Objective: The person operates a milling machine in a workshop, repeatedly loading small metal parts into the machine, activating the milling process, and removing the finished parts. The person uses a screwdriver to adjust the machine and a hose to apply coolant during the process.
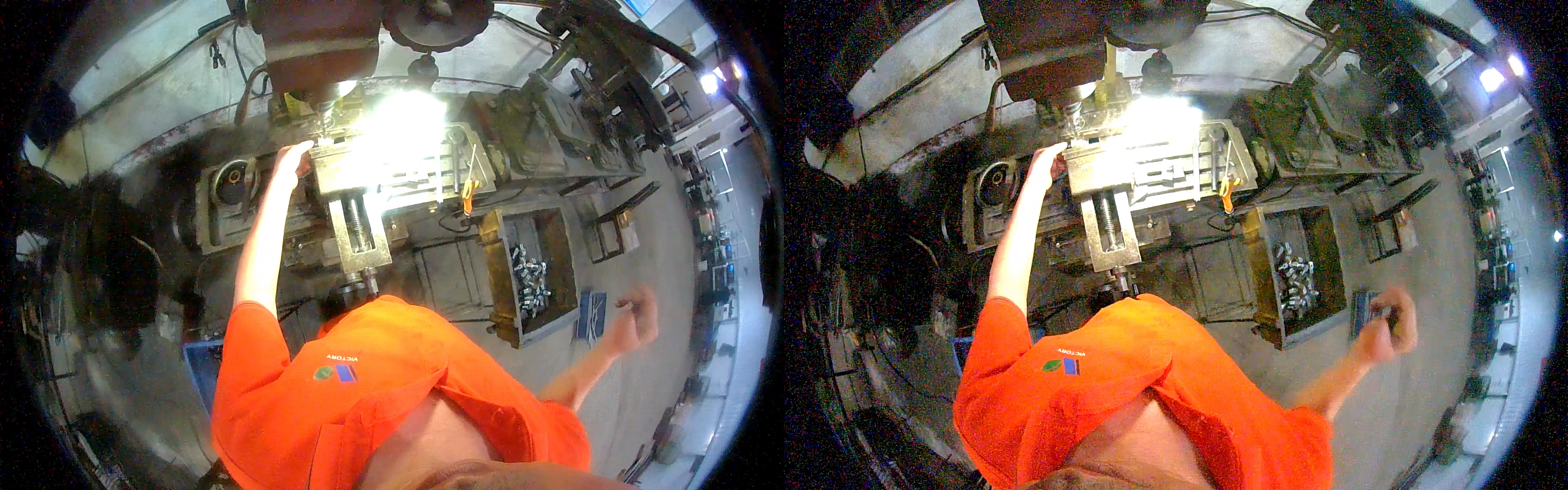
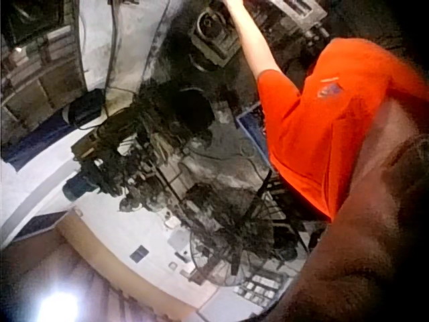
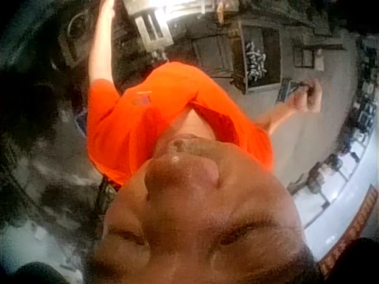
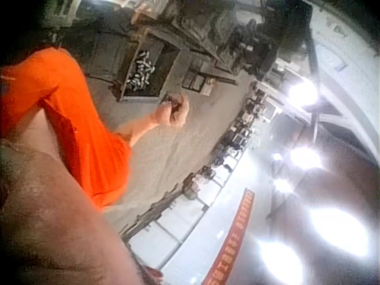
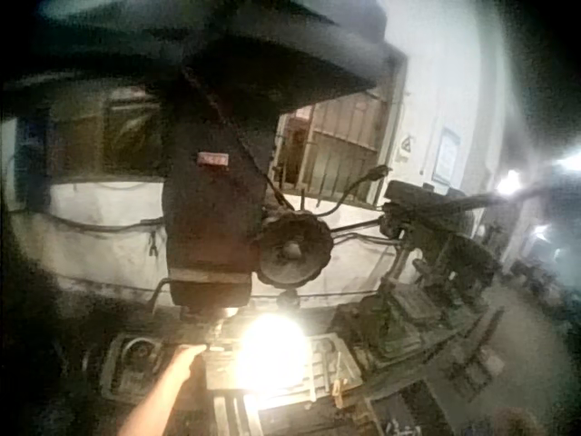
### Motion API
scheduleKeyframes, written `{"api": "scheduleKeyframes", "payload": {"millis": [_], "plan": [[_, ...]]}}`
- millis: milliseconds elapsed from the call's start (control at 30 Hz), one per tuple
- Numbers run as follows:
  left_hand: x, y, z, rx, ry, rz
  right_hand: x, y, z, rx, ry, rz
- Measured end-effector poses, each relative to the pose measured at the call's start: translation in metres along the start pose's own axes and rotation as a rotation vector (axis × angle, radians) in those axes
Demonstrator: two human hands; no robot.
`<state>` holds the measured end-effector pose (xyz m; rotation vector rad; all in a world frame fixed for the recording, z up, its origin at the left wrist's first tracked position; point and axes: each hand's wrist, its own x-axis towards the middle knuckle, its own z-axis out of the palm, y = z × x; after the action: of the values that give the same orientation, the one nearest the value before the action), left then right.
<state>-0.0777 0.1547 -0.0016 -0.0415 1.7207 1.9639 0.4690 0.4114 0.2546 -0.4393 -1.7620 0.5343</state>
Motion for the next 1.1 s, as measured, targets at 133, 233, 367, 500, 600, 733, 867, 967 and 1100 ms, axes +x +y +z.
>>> {"api": "scheduleKeyframes", "payload": {"millis": [133, 233, 367, 500, 600, 733, 867, 967, 1100], "plan": [[-0.005, 0.009, 0.005, 0.033, -0.005, -0.042, -0.014, 0.002, 0.004, 0.051, -0.04, 0.203], [-0.007, 0.013, 0.009, 0.04, -0.039, -0.045, -0.02, 0.009, 0.002, 0.025, -0.062, 0.22], [-0.006, 0.012, 0.007, -0.007, -0.056, -0.057, -0.026, 0.016, 0.01, 0.021, -0.12, 0.262], [-0.02, 0.019, 0.02, -0.03, -0.092, -0.049, -0.032, 0.017, 0.022, -0.006, -0.143, 0.276], [0.008, 0.002, 0.001, 0.039, -0.054, -0.052, -0.033, 0.02, 0.036, 0.01, -0.17, 0.242], [0.018, -0.004, -0.008, 0.033, -0.094, -0.043, -0.04, 0.031, 0.035, -0.02, -0.191, 0.29], [-0.003, 0.015, 0.002, 0.004, -0.101, -0.026, -0.053, 0.039, 0.026, 0.069, -0.177, 0.38], [-0.012, 0.022, 0.011, -0.008, -0.012, 0.024, -0.058, 0.042, 0.033, 0.12, -0.186, 0.455], [-0.001, 0.013, 0.007, 0.05, -0.037, 0.009, -0.063, 0.039, 0.049, 0.068, -0.261, 0.566]]}}
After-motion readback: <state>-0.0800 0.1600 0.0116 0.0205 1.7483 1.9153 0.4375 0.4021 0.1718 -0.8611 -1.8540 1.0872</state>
